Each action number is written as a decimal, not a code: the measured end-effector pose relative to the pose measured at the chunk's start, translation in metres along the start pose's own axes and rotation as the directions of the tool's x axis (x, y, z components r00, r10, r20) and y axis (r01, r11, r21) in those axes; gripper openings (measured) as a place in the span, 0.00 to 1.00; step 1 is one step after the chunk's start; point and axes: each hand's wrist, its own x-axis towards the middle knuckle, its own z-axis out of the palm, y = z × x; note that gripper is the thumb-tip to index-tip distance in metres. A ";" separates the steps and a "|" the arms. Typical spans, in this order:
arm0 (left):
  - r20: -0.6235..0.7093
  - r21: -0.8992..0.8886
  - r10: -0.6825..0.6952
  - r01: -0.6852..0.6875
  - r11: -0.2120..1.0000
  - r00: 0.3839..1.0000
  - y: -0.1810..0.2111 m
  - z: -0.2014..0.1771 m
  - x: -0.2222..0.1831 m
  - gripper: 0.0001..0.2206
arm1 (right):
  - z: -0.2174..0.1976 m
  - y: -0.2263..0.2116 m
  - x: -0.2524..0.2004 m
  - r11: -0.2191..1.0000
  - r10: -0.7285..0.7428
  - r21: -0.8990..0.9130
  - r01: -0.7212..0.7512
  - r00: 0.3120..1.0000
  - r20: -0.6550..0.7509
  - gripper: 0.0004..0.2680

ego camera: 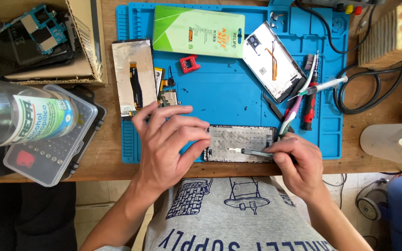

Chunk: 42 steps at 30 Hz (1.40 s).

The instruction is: The person uses a precision knife to scrape adhesive residue from the inside of a disassembled smartphone frame. The person holds the frame with one hand and scrapes the surface with the other, working along the edges and corners.

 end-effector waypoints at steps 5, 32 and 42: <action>-0.003 -0.071 -0.028 0.027 0.997 1.000 0.008 0.008 0.003 0.11 | 0.001 0.002 -0.004 1.000 0.027 0.006 -0.027 1.000 -0.015 0.15; -0.025 -0.056 0.045 -0.047 0.997 0.999 0.008 0.021 0.005 0.13 | 0.001 -0.003 0.003 0.996 -0.035 -0.079 0.037 0.999 0.023 0.12; -0.020 -0.117 0.024 -0.026 0.993 1.000 0.010 0.019 0.005 0.05 | 0.001 0.000 0.002 0.996 -0.057 -0.066 0.058 0.998 0.015 0.12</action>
